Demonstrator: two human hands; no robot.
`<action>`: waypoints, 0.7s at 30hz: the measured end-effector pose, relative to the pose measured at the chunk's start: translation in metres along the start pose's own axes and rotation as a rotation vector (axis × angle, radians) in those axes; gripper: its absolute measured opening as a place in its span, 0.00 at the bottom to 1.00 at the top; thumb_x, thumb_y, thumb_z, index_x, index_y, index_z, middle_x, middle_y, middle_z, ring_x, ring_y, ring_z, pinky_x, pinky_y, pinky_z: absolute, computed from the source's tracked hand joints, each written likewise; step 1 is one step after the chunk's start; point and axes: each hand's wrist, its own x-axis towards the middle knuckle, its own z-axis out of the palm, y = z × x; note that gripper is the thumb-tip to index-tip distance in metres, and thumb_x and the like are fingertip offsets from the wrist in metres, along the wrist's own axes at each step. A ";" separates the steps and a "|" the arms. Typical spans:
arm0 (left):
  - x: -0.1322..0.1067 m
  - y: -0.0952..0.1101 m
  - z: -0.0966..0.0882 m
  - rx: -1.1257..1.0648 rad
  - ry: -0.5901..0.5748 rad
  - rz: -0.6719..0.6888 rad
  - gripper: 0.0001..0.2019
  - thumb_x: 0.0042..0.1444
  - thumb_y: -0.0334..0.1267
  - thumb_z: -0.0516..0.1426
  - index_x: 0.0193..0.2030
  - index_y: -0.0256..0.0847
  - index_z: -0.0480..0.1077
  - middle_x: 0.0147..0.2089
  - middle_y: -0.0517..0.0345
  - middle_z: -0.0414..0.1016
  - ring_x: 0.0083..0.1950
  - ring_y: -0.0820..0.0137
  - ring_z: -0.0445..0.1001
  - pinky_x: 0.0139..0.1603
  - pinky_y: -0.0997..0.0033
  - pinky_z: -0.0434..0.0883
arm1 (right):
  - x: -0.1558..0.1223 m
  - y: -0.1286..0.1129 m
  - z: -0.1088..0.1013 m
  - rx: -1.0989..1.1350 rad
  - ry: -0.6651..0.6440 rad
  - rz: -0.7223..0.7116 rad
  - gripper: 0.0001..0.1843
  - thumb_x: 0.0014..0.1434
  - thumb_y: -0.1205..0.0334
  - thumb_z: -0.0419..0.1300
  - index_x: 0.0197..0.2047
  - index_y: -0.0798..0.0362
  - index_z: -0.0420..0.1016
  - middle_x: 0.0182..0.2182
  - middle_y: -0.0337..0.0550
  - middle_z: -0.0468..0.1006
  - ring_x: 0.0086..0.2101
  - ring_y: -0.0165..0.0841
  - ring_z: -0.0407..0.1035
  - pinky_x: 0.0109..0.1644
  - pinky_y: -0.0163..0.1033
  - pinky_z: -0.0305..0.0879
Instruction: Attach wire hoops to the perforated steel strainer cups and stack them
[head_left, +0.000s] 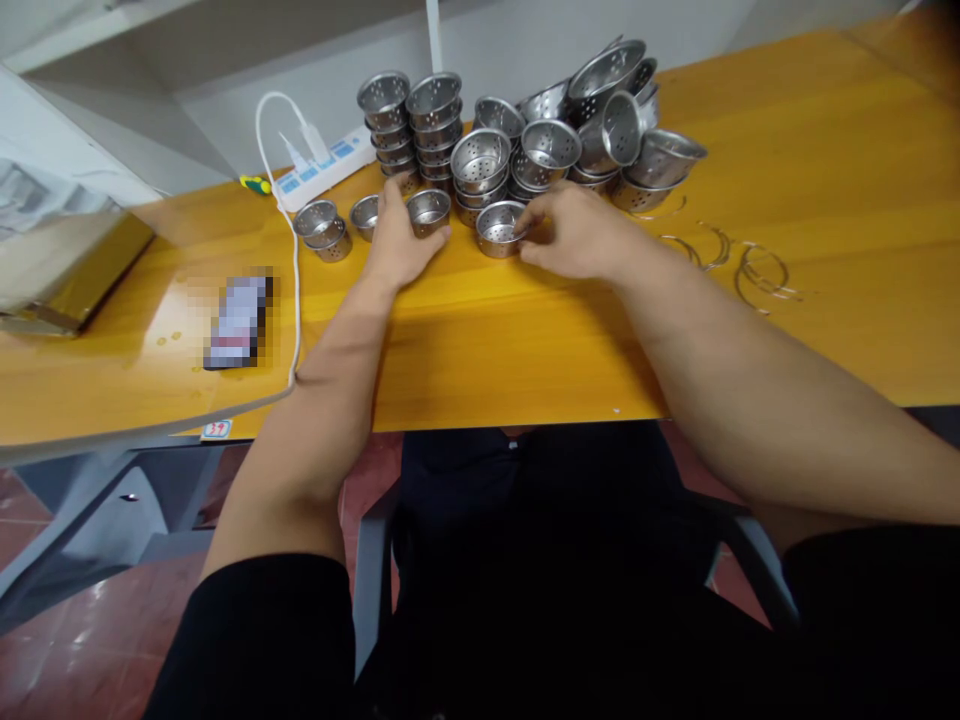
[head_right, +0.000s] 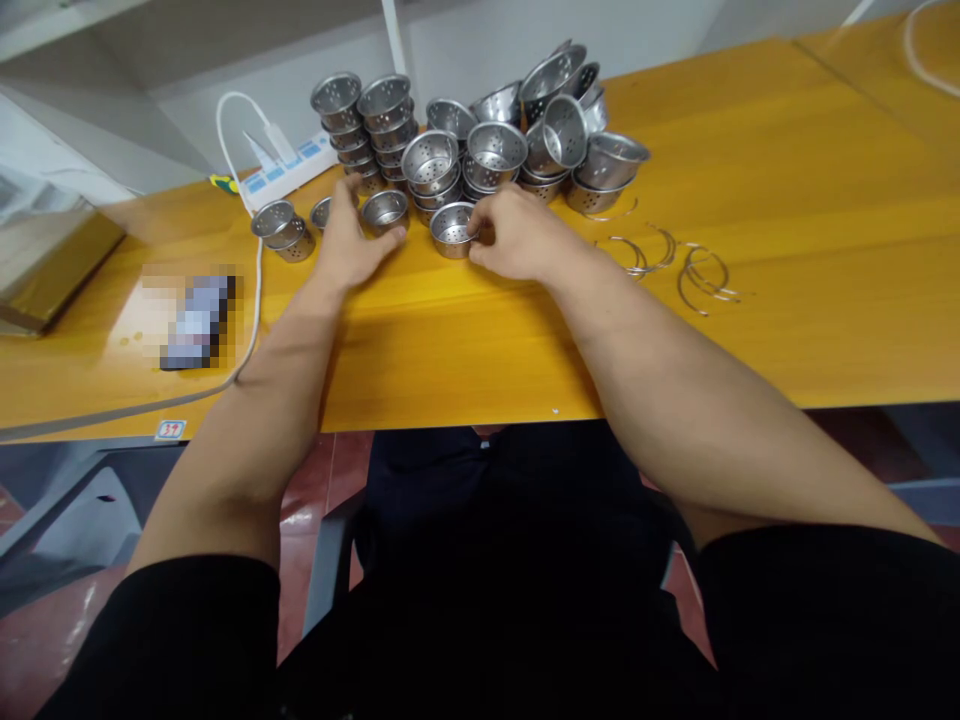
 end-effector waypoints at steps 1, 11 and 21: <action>0.000 -0.006 0.002 -0.004 -0.013 -0.007 0.59 0.49 0.58 0.91 0.80 0.55 0.65 0.88 0.39 0.73 0.93 0.33 0.65 1.02 0.26 0.57 | -0.001 -0.001 -0.001 -0.002 -0.002 -0.004 0.13 0.72 0.54 0.82 0.55 0.46 0.91 0.59 0.59 0.88 0.66 0.69 0.82 0.80 0.75 0.80; 0.007 -0.032 0.010 0.050 -0.012 -0.012 0.45 0.67 0.59 0.83 0.81 0.53 0.68 0.77 0.40 0.81 0.85 0.36 0.77 0.96 0.21 0.65 | -0.005 -0.020 -0.005 -0.057 0.015 0.083 0.13 0.73 0.58 0.84 0.54 0.51 0.91 0.59 0.62 0.86 0.66 0.69 0.83 0.80 0.76 0.78; -0.003 0.013 0.006 0.078 -0.091 -0.064 0.50 0.59 0.58 0.86 0.79 0.53 0.67 0.83 0.39 0.79 0.88 0.34 0.77 0.92 0.33 0.74 | -0.003 -0.010 -0.004 0.025 0.046 0.108 0.19 0.74 0.47 0.86 0.48 0.50 0.88 0.48 0.58 0.89 0.57 0.66 0.86 0.71 0.73 0.82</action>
